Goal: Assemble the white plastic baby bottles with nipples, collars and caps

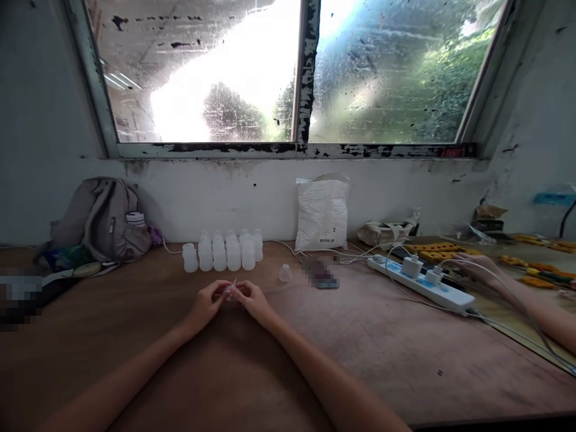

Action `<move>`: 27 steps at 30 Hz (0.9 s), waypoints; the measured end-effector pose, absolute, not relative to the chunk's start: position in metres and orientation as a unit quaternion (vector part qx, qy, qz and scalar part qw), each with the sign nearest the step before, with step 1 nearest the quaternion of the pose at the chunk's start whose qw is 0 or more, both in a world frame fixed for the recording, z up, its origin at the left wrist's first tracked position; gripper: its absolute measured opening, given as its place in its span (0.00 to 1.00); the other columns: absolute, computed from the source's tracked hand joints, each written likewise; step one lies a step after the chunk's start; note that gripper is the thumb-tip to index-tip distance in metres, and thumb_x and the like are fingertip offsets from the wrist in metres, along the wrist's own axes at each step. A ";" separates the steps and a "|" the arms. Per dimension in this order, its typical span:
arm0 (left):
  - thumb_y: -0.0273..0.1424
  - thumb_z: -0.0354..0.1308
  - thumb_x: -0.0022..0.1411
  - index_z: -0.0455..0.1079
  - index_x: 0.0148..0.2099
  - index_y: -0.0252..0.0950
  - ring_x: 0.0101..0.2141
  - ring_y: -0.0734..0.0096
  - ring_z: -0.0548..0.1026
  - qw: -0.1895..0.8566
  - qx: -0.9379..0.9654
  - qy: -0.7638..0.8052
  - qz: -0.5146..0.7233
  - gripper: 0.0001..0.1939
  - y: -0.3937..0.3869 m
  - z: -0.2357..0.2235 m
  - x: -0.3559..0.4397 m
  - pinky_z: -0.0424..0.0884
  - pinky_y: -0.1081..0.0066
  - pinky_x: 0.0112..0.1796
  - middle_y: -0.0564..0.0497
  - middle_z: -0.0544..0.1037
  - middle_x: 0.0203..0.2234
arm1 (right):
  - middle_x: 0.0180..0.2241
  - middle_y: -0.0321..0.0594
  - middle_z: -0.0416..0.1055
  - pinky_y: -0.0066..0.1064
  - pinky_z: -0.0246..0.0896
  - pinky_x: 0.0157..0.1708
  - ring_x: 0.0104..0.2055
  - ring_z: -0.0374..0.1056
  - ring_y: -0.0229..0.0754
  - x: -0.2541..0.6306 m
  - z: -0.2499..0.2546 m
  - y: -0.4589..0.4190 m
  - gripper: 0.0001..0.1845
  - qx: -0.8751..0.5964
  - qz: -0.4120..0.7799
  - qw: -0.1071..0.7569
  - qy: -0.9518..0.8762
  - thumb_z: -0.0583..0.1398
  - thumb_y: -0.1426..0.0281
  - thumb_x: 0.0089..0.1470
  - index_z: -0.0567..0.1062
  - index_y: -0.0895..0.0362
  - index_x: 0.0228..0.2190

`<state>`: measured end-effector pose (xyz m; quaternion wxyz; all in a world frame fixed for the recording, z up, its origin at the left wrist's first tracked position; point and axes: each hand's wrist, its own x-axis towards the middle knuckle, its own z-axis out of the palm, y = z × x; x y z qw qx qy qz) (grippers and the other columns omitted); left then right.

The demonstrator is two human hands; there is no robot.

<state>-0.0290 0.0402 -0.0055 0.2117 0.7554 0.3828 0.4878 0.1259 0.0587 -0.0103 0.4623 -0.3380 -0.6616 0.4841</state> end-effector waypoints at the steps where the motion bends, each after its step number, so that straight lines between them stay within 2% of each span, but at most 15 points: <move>1: 0.34 0.49 0.57 0.65 0.41 0.36 0.35 0.70 0.72 0.220 0.745 0.390 0.494 0.11 0.042 -0.007 -0.031 0.69 0.70 0.36 0.48 0.73 0.34 | 0.22 0.34 0.67 0.23 0.56 0.17 0.22 0.63 0.34 0.125 -0.010 0.057 0.18 -0.333 0.496 0.468 -0.651 0.59 0.57 0.43 0.68 0.58 0.32; 4: 0.34 0.51 0.55 0.65 0.40 0.35 0.34 0.69 0.73 0.262 0.717 0.402 0.505 0.11 0.047 -0.010 -0.036 0.70 0.70 0.36 0.48 0.74 0.33 | 0.24 0.35 0.68 0.24 0.59 0.19 0.23 0.65 0.35 0.123 -0.010 0.055 0.20 -0.325 0.564 0.480 -0.588 0.61 0.59 0.42 0.66 0.57 0.35; 10: 0.32 0.52 0.52 0.67 0.38 0.33 0.32 0.67 0.72 0.375 0.681 0.381 0.500 0.12 0.050 -0.013 -0.035 0.72 0.71 0.27 0.47 0.73 0.34 | 0.25 0.36 0.69 0.25 0.61 0.20 0.21 0.65 0.33 0.127 -0.008 0.053 0.22 -0.305 0.643 0.471 -0.521 0.64 0.64 0.39 0.66 0.58 0.38; 14: 0.30 0.52 0.50 0.67 0.41 0.34 0.36 0.65 0.72 0.486 0.615 0.382 0.490 0.14 0.050 -0.010 -0.035 0.72 0.69 0.31 0.46 0.72 0.38 | 0.24 0.37 0.69 0.25 0.62 0.21 0.21 0.65 0.32 0.126 -0.009 0.054 0.18 -0.302 0.632 0.456 -0.550 0.64 0.64 0.37 0.70 0.61 0.31; 17: 0.31 0.48 0.54 0.62 0.47 0.36 0.33 0.69 0.74 0.570 0.529 0.390 0.494 0.16 0.049 -0.007 -0.035 0.72 0.67 0.33 0.46 0.71 0.40 | 0.23 0.38 0.70 0.25 0.62 0.22 0.21 0.65 0.33 0.124 -0.010 0.055 0.17 -0.330 0.609 0.481 -0.537 0.65 0.63 0.35 0.71 0.62 0.27; 19: 0.34 0.48 0.56 0.62 0.47 0.36 0.31 0.70 0.74 0.586 0.510 0.397 0.489 0.16 0.048 -0.006 -0.034 0.72 0.68 0.34 0.46 0.72 0.38 | 0.22 0.38 0.70 0.26 0.63 0.22 0.21 0.65 0.33 0.123 -0.011 0.055 0.18 -0.340 0.601 0.489 -0.533 0.65 0.63 0.34 0.71 0.62 0.27; 23: 0.35 0.56 0.52 0.65 0.44 0.34 0.32 0.69 0.74 0.569 0.537 0.407 0.472 0.17 0.046 -0.004 -0.033 0.72 0.70 0.33 0.45 0.72 0.37 | 0.23 0.38 0.70 0.27 0.64 0.25 0.23 0.66 0.35 0.124 -0.012 0.054 0.19 -0.323 0.599 0.490 -0.544 0.64 0.63 0.35 0.71 0.61 0.30; 27: 0.38 0.57 0.51 0.66 0.45 0.34 0.32 0.70 0.72 0.554 0.562 0.386 0.477 0.20 0.046 -0.006 -0.035 0.71 0.75 0.25 0.45 0.72 0.38 | 0.25 0.38 0.71 0.27 0.64 0.27 0.25 0.66 0.35 0.125 -0.012 0.053 0.16 -0.314 0.583 0.494 -0.563 0.63 0.64 0.38 0.71 0.60 0.30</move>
